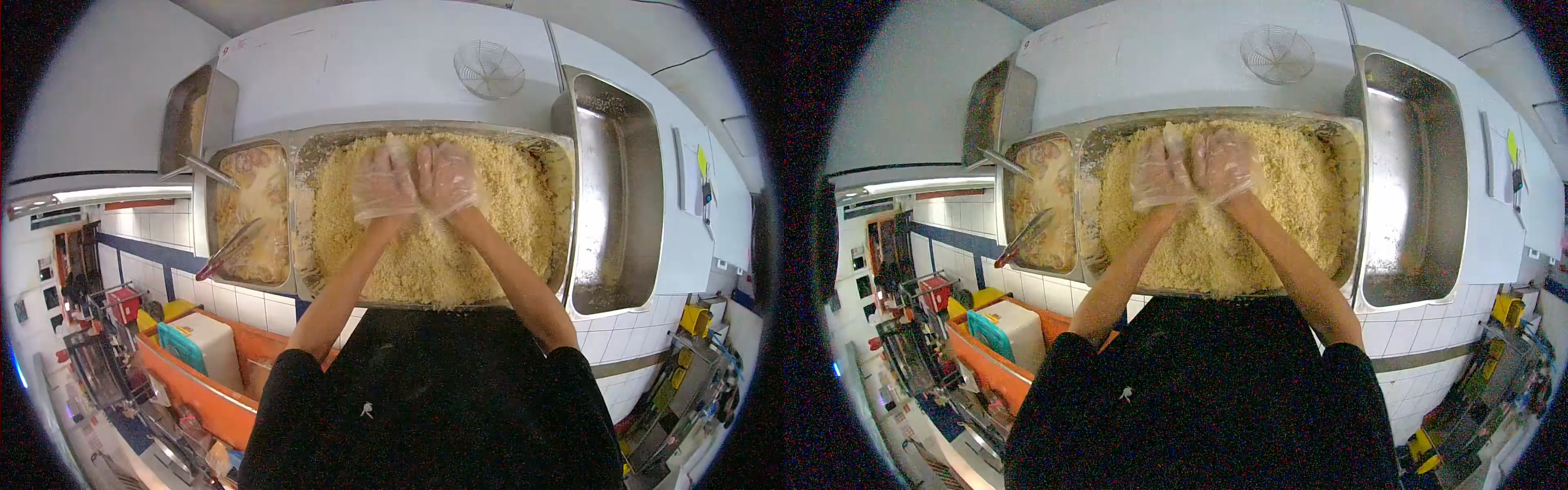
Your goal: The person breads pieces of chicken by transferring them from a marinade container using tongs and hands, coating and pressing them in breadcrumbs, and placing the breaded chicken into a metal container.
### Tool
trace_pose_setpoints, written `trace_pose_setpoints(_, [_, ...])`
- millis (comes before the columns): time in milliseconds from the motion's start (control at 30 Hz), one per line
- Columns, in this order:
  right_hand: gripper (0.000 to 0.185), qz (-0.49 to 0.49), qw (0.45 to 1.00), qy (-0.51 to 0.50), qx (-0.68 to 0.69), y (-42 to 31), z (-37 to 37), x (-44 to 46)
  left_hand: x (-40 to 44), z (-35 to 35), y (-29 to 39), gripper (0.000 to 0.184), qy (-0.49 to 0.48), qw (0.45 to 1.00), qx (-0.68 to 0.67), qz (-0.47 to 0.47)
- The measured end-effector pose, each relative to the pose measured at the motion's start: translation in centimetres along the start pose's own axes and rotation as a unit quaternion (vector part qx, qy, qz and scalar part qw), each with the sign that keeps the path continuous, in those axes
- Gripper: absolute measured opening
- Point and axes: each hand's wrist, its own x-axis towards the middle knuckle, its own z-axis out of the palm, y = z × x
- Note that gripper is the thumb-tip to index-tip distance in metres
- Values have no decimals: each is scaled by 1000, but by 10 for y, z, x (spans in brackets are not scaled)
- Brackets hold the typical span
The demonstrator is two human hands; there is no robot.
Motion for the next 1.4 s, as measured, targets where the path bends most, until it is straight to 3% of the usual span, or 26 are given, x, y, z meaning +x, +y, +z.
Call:
trace_pose_setpoints(67, [57,-8,996,31,-84,2,11,10,10,-3,4,41,-16,999,-39,-11])
trace_pose_setpoints(100, [57,-4,996,26,-80,6,23,8,8,-10,9,41,-67,988,-102,-92])
trace_pose_setpoints(133, [50,-33,982,144,-114,11,35,15,14,-12,10,41,-104,967,-160,-170])
trace_pose_setpoints(167, [46,-66,952,259,-146,14,48,19,16,-4,4,41,-94,968,-156,-171])
trace_pose_setpoints(267, [46,-113,894,357,-246,33,88,21,6,0,3,41,-57,984,-95,-139])
trace_pose_setpoints(300, [46,-113,888,367,-252,24,61,21,11,-24,7,40,-89,978,-125,-143])
trace_pose_setpoints(333, [48,-38,968,203,-146,-1,19,7,11,-39,9,39,-125,969,-152,-151])
trace_pose_setpoints(367, [50,39,999,19,-27,-21,-6,-8,1,-37,9,39,-126,969,-149,-154])
trace_pose_setpoints(433, [46,47,997,51,-37,-24,2,-13,-17,-27,13,35,96,995,-38,9])
trace_pose_setpoints(533, [45,6,987,160,-23,0,41,-2,-9,-22,13,39,1,995,-81,-57])
trace_pose_setpoints(600, [42,-62,942,295,-148,3,55,-2,-8,-7,0,40,15,997,-65,-40])
trace_pose_setpoints(667, [41,-34,964,245,-98,-11,22,-14,-17,-20,11,40,29,998,-57,-29])
trace_pose_setpoints(733, [41,-11,975,214,-52,-15,8,-17,-7,-54,28,37,-81,956,-184,-214])
trace_pose_setpoints(767, [39,28,959,259,-112,-3,18,-18,-12,-53,15,37,-59,959,-189,-203])
trace_pose_setpoints(833, [38,66,931,314,-172,11,-5,-18,-40,-39,-34,31,-163,974,-54,-148])
trace_pose_setpoints(867, [45,100,981,154,-62,9,-36,-29,-37,-51,-35,31,-152,976,-56,-143])
trace_pose_setpoints(900, [53,130,990,-15,51,11,-54,-38,-34,-67,-32,32,-215,961,-86,-154])
trace_pose_setpoints(967, [50,63,997,-23,33,28,-46,-29,-35,-84,-35,33,-271,942,-119,-161])
trace_pose_setpoints(1033, [48,-6,1000,-28,6,44,-44,-22,-33,-86,-42,36,-262,889,-349,-138])
trace_pose_setpoints(1067, [51,-87,995,-42,-6,51,-46,-23,-26,-82,-46,36,-251,891,-354,-132])
trace_pose_setpoints(1100, [54,-167,984,-57,-18,54,-48,-19,-20,-72,-55,40,-343,896,-267,-86])
trace_pose_setpoints(1133, [54,-170,984,-54,-24,54,-46,-12,-21,-65,-62,44,-432,884,-174,-44])
trace_pose_setpoints(1233, [58,-157,976,-144,-40,37,-66,-1,-20,-51,-76,53,-386,881,-272,-15])
trace_pose_setpoints(1267, [58,-133,967,-173,-129,20,-83,-7,-16,-51,-75,53,-381,883,-273,-13])
trace_pose_setpoints(1333, [59,-106,948,-204,-219,10,-95,-12,-11,-57,-66,60,-449,873,-189,-30])
trace_pose_setpoints(1400, [63,-59,951,-232,-198,17,-101,-11,-7,-64,-73,61,-473,847,-243,-28])
